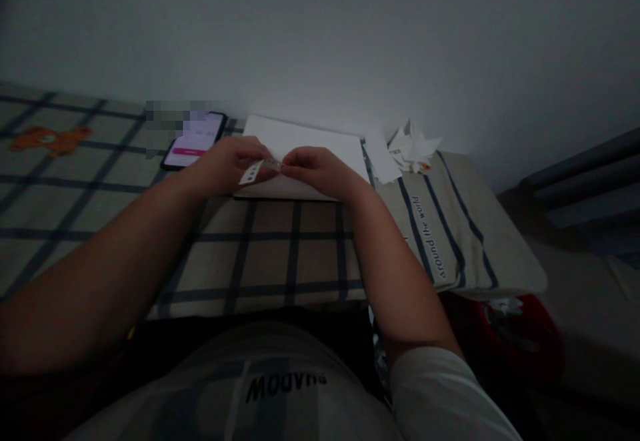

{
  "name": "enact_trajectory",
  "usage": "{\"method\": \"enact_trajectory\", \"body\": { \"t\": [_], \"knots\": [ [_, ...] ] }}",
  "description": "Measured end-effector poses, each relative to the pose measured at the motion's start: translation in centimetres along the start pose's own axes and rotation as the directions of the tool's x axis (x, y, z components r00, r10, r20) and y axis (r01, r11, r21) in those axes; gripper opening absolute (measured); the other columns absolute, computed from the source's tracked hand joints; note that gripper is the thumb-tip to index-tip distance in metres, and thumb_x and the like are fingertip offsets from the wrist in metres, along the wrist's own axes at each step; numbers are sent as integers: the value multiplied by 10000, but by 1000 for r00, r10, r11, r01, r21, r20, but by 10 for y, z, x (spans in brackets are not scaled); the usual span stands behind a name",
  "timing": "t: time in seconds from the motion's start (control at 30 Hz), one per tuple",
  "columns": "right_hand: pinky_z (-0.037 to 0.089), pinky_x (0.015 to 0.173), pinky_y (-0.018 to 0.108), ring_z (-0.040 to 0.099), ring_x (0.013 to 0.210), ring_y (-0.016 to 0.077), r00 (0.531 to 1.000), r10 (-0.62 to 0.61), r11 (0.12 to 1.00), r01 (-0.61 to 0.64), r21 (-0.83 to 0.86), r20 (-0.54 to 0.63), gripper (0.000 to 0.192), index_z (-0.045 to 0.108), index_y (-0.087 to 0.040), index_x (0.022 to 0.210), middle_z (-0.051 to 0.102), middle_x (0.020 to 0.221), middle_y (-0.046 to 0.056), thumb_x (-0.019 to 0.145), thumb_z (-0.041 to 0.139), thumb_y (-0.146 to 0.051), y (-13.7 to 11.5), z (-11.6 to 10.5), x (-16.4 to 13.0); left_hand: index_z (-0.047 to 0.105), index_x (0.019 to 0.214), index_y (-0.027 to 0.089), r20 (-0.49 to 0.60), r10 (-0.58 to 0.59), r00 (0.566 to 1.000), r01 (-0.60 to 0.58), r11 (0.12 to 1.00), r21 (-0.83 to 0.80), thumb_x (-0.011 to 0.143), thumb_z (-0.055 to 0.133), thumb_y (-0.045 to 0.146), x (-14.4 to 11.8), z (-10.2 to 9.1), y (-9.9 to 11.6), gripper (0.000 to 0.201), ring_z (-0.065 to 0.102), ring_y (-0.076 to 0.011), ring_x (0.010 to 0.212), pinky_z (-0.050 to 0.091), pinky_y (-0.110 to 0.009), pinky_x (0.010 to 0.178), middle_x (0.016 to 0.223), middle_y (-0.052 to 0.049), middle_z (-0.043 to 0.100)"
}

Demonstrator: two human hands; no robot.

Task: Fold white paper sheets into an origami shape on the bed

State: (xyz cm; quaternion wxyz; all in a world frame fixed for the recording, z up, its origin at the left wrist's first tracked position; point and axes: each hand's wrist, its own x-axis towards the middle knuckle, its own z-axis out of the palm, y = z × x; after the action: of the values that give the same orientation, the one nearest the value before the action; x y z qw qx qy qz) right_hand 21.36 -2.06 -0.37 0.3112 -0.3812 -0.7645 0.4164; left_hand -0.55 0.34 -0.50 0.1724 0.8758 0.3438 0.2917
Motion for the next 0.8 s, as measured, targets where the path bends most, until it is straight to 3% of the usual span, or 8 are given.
{"method": "enact_trajectory", "body": {
  "t": [0.23,0.43,0.57,0.8],
  "knots": [
    [401,659,288,510,742,147,997,71,997,-71,-31,11,270,668,-162,832,629,779,24,802,671,-431,0,-2,-1,764,820,177,7,4,1000,-4,999,44,740,678,348,0,0,0,208,612,-166,712,452,-289,665,761,-52,699],
    [401,677,293,511,735,145,998,60,997,-61,-50,-18,279,682,-157,832,634,774,20,799,682,-434,1,1,0,772,859,183,66,132,989,-141,978,157,788,609,378,2,0,-1,264,647,-199,755,450,-319,706,782,-62,726],
    [406,677,292,518,743,146,997,71,997,-71,-25,-13,296,685,-157,857,644,792,24,794,694,-446,1,0,0,764,819,168,106,113,988,-134,966,221,813,553,369,4,-1,1,291,657,-206,730,436,-312,681,764,-67,726],
    [433,710,301,537,781,153,998,58,998,-59,17,13,259,658,-174,860,651,822,23,791,700,-420,2,1,0,743,778,191,135,108,985,-133,972,194,814,545,363,4,-2,2,265,641,-187,711,430,-291,670,737,-40,703]
  ]
}}
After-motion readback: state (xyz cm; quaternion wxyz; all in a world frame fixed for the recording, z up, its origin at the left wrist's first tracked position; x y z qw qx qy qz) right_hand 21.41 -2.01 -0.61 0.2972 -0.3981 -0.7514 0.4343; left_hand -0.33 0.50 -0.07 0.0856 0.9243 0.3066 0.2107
